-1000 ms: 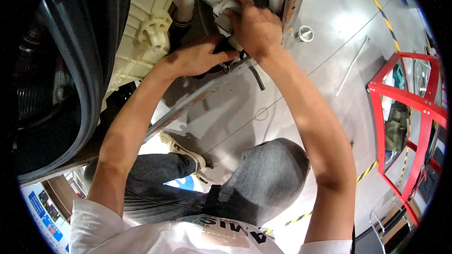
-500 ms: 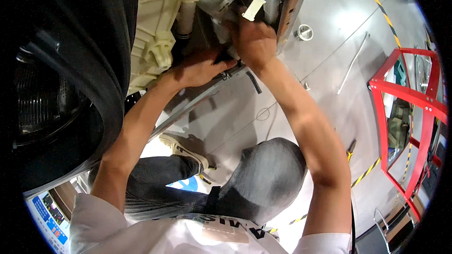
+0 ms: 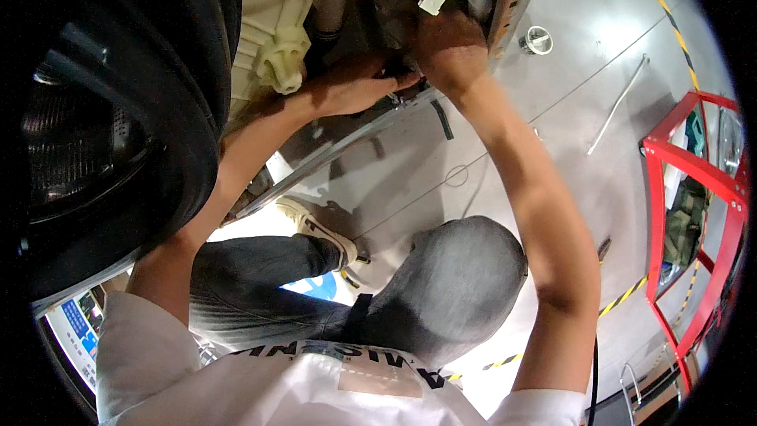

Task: The person manipulates the internal lower components of a washing machine by hand, handling hoses and wiring, and then uses pliers to adjust a component.

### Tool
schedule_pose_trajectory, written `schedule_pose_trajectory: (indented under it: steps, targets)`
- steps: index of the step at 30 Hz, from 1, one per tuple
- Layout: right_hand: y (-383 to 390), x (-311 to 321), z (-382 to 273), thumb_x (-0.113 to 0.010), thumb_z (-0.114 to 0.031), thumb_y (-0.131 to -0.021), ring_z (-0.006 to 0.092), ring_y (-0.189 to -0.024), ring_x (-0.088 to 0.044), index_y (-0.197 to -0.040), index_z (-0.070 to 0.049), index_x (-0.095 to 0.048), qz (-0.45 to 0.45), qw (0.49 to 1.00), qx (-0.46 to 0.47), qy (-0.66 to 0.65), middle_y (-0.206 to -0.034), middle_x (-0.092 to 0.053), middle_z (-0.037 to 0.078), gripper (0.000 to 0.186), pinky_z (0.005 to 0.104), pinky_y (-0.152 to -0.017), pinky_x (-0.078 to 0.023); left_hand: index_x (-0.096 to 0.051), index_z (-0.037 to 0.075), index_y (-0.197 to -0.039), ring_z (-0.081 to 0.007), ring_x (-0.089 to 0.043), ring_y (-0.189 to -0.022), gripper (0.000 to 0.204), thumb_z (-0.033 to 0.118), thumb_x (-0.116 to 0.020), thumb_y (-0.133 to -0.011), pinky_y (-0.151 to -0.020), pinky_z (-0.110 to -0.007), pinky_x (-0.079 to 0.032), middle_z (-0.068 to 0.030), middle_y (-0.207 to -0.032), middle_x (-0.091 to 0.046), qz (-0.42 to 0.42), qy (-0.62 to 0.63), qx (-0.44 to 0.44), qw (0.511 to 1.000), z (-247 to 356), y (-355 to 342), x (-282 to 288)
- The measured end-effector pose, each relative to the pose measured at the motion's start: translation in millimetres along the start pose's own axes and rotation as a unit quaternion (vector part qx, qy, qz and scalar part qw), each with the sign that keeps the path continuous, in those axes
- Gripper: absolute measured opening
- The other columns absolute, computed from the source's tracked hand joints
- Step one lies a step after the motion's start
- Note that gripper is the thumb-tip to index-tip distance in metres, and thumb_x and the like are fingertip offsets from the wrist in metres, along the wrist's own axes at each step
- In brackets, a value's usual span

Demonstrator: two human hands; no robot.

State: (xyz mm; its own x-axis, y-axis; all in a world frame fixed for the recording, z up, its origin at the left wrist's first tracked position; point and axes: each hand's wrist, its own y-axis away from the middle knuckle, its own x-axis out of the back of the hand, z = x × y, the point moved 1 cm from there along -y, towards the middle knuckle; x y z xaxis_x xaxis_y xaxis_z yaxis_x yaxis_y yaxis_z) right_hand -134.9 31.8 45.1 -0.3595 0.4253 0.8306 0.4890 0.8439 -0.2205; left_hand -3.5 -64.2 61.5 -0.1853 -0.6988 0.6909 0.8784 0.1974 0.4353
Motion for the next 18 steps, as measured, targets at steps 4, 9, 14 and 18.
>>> schedule_pose_trajectory:
  steps: [4, 9, 14, 18]
  targets:
    - [18, 34, -18, -0.060, -0.013, -0.088, 0.0398, -0.093, -0.059, -0.113, -0.004, -0.057, 0.021, 0.996, 0.058, -0.067, -0.115, -0.058, 0.019, 0.027, 0.0431, -0.080, -0.050, -0.060, 0.002, -0.110, -0.0230, -0.053, -0.070, 0.050, 0.048, -0.050, -0.094, -0.068, -0.038, -0.044, -0.0104, -0.077, -0.059, 0.008, 0.037, -0.032, 0.999, 15, 6, 5]
    - [72, 83, -18, -0.070, -0.011, -0.082, 0.0266, -0.077, -0.063, -0.095, -0.001, -0.062, 0.098, 0.981, -0.079, -0.145, -0.084, -0.064, 0.014, 0.018, 0.0359, -0.067, -0.050, -0.057, 0.002, -0.118, -0.0192, -0.051, -0.072, 0.053, 0.048, -0.052, -0.093, -0.068, -0.035, -0.044, -0.0067, -0.079, -0.057, -0.064, 0.110, 0.046, 0.991, 4, 6, 7]
    - [55, 102, 9, -0.082, -0.029, -0.073, 0.0255, -0.103, -0.058, -0.118, 0.003, -0.049, 0.239, 0.969, -0.045, -0.050, -0.112, -0.058, 0.021, 0.065, 0.0366, -0.086, -0.046, -0.054, 0.001, -0.121, -0.0186, -0.052, -0.074, 0.054, 0.045, -0.057, -0.089, -0.069, -0.034, -0.044, -0.0071, -0.082, -0.059, -0.054, 0.061, 0.013, 0.997, 14, 6, 8]
    - [32, 86, 22, -0.070, -0.024, -0.084, 0.0339, -0.090, -0.062, -0.118, 0.005, -0.040, 0.120, 0.985, -0.047, -0.115, -0.101, -0.062, 0.023, 0.053, 0.0401, -0.076, -0.048, -0.054, 0.001, -0.122, -0.0209, -0.056, -0.079, 0.056, 0.044, -0.060, -0.087, -0.073, -0.034, -0.046, -0.0122, -0.092, -0.063, -0.058, 0.105, 0.007, 0.993, 16, 11, 11]
